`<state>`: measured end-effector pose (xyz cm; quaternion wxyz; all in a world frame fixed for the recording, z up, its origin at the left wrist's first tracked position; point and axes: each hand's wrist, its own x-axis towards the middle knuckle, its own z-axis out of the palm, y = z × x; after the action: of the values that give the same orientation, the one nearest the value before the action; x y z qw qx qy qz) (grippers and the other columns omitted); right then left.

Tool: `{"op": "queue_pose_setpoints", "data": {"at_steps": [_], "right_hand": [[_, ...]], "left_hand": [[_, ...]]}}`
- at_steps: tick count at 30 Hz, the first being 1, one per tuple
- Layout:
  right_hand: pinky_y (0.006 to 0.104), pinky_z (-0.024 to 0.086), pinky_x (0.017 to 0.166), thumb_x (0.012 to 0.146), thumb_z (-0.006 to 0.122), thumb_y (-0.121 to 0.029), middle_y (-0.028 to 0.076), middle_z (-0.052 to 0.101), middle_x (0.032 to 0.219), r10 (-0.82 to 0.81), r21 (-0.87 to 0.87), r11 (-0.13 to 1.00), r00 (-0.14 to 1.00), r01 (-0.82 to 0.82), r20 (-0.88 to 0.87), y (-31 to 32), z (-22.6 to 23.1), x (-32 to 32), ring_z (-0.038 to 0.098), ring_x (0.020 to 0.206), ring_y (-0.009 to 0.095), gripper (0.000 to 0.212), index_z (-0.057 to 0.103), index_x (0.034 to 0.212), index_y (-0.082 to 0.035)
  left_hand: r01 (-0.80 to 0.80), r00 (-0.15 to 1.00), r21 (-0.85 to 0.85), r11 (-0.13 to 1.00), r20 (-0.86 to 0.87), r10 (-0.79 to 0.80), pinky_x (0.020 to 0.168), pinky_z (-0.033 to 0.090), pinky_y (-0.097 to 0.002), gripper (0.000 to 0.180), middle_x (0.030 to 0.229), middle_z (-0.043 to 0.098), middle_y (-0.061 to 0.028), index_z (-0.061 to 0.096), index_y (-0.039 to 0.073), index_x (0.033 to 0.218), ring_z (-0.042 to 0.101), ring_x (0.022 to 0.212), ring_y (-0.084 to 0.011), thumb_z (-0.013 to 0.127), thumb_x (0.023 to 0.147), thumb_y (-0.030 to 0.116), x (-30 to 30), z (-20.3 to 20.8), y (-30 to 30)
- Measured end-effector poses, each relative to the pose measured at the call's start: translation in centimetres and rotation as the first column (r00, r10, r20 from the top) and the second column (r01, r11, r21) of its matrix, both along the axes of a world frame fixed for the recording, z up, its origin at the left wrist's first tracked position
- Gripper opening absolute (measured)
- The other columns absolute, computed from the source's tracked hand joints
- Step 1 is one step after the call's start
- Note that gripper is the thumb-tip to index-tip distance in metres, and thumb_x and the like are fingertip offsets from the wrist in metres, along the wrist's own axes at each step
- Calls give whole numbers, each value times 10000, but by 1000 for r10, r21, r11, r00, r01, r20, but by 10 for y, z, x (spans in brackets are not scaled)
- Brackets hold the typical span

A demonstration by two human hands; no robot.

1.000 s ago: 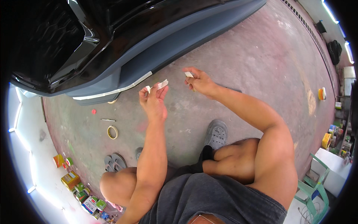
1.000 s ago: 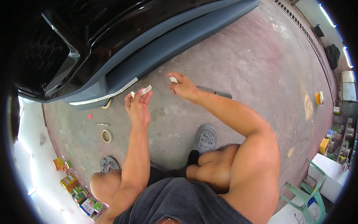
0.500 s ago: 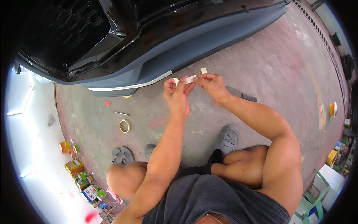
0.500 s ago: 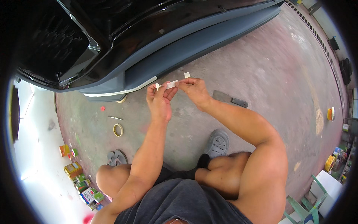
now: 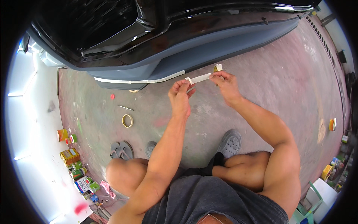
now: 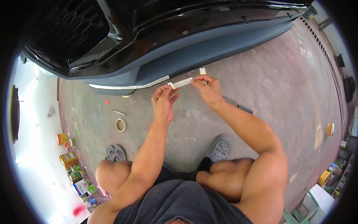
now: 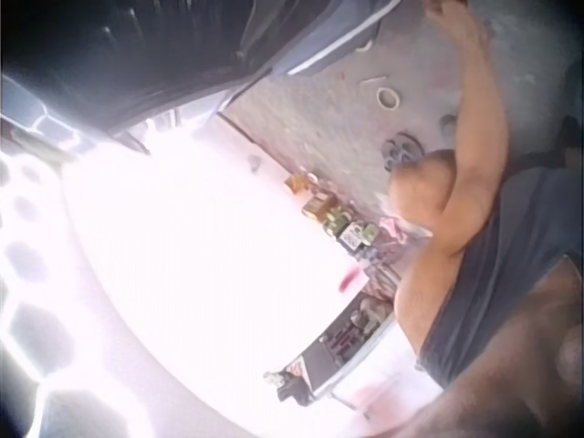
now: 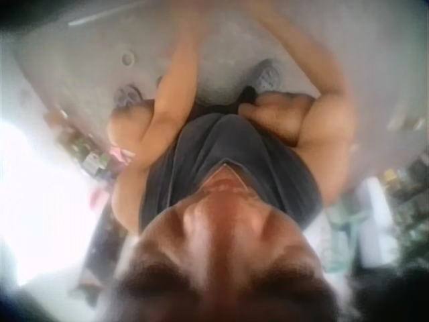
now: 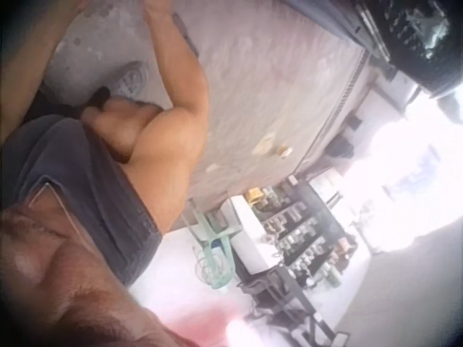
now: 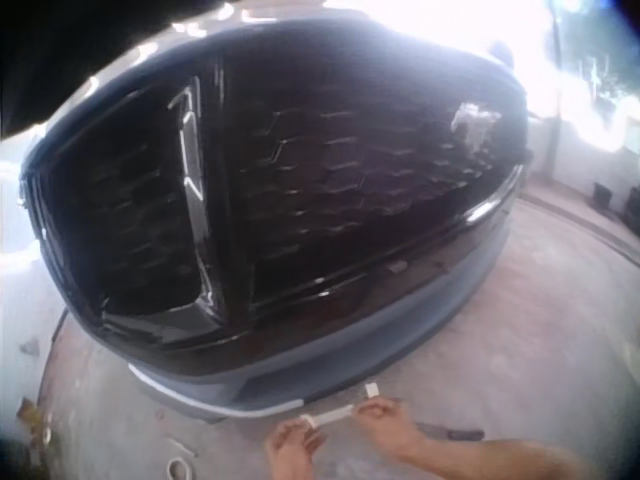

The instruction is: The person sits on the floor and applies masking tape along the lower edge of a car bumper. They repeatedly tear off pieces of tape, place them on the bumper, and smooth them down with a plastic scraper tool.

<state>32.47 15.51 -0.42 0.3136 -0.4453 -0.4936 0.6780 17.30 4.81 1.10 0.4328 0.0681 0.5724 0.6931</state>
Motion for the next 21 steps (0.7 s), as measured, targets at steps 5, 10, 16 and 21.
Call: {"op": "queue_pose_setpoints", "data": {"at_steps": [5, 10, 16, 21], "right_hand": [[300, 445, 822, 912, 788, -178, 38, 603, 987, -26, 207, 978, 997, 9, 79, 1, 2, 1, 538, 931, 135, 192, 773, 939, 11], [286, 432, 797, 917, 777, -152, 6, 619, 969, -103, 207, 976, 984, 72, 143, 3, 2, -6, 538, 891, 111, 160, 763, 944, 4], [278, 417, 751, 903, 782, -169, -27, 611, 834, -124, -36, 991, 988, 128, 95, 20, -11, -11, 531, 806, 103, 139, 754, 905, -33], [273, 398, 736, 894, 784, -181, -45, 613, 813, -135, -81, 987, 990, 139, 50, 24, -11, -22, 517, 788, 93, 126, 719, 895, -73]], "left_hand": [[-38, 993, -37, 999, -116, 33, 776, 555, -306, 123, 962, 719, -88, 681, -9, 1029, 708, 923, -168, 649, 1020, 109, -7, -6, -4], [-88, 991, -117, 989, -108, 76, 757, 531, -308, 127, 966, 726, -87, 685, -4, 1032, 710, 902, -162, 658, 1008, 117, -6, -1, -2], [-57, 998, -178, 982, 13, 60, 765, 513, -313, 90, 962, 710, -57, 678, 49, 1024, 700, 912, -169, 657, 1002, 134, -13, 4, 13], [-24, 993, -195, 980, 109, 46, 776, 511, -325, 93, 993, 697, -41, 674, 68, 1042, 694, 938, -181, 649, 1009, 151, -22, -4, 18]]}}
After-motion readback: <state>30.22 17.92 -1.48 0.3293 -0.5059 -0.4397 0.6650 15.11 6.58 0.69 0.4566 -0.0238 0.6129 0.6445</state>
